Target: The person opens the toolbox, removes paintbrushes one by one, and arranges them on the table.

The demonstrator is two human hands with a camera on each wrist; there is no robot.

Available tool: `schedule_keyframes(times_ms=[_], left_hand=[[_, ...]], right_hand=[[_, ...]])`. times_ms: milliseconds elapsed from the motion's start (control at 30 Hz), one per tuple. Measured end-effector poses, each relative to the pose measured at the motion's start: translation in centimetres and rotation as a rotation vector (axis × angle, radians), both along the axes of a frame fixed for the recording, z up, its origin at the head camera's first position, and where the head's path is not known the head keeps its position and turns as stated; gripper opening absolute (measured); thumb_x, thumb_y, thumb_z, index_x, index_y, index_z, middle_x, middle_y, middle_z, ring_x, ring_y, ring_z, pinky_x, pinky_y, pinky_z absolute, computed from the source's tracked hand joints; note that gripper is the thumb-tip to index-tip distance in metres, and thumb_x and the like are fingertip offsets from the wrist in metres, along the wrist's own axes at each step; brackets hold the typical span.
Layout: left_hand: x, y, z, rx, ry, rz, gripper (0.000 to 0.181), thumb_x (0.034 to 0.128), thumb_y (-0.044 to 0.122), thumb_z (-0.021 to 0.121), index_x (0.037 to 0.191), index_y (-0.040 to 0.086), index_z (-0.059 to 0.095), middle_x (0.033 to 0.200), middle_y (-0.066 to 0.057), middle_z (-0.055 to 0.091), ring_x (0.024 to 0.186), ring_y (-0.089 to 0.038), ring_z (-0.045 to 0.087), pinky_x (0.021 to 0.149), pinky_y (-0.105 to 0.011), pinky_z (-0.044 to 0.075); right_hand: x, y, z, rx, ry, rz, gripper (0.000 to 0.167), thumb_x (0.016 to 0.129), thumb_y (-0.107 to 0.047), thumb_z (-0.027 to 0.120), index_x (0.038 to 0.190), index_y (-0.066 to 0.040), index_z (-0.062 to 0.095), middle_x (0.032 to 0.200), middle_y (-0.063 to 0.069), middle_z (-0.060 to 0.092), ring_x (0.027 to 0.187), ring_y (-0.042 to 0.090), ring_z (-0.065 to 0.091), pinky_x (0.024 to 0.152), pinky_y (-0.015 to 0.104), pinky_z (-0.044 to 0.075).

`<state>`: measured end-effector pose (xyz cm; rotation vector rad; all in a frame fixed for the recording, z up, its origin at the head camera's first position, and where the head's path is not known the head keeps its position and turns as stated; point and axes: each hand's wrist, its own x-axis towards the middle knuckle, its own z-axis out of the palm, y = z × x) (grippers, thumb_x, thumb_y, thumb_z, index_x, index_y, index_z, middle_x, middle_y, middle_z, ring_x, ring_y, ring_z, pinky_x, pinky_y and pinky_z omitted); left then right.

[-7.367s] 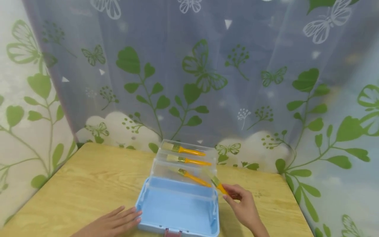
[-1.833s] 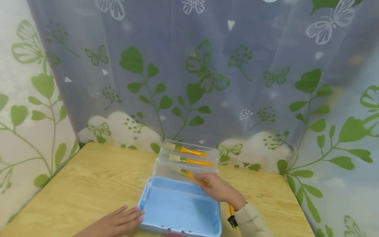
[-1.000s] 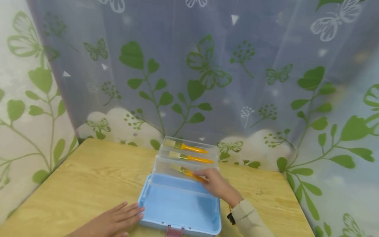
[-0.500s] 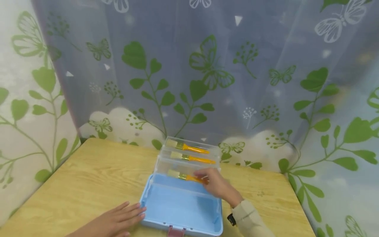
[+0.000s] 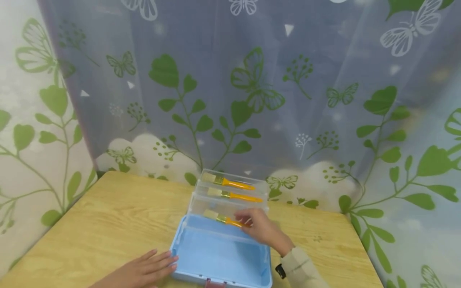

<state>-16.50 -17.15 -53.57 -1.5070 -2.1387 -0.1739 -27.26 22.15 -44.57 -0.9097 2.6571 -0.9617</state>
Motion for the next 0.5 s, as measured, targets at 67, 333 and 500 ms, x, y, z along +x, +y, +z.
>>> schedule_keyframes(times_ms=[67,333,500], left_hand=[[0.08,0.01,0.02,0.0,-0.019,-0.006,0.068,0.1075,0.048,0.042,0.161,0.007,0.031,0.168,-0.003,0.025,0.158,-0.013,0.008,0.126,-0.025,-0.002],[0.25,0.08,0.29,-0.006,-0.021,-0.003,0.062,0.1093,0.04,0.043,0.161,0.007,0.031,0.169,-0.003,0.023,0.158,-0.013,0.006,0.126,-0.026,-0.004],[0.27,-0.03,0.32,-0.027,-0.02,0.012,0.062,0.1088,0.038,0.046,0.161,0.009,0.03,0.169,-0.002,0.024,0.158,-0.012,0.005,0.126,-0.026,-0.005]], right_hand=[[0.05,-0.09,0.06,0.009,-0.001,0.012,0.04,0.089,0.009,0.07,0.128,0.0,0.07,0.115,0.011,0.073,0.094,0.019,0.069,0.079,0.026,0.059],[0.23,-0.38,0.52,0.089,0.032,0.059,0.038,0.09,0.01,0.066,0.125,-0.003,0.071,0.112,0.007,0.072,0.092,0.016,0.066,0.077,0.027,0.057],[0.27,-0.53,0.55,0.119,0.03,0.055,0.037,0.088,0.01,0.067,0.122,-0.005,0.071,0.108,0.003,0.069,0.091,0.016,0.064,0.076,0.029,0.056]])
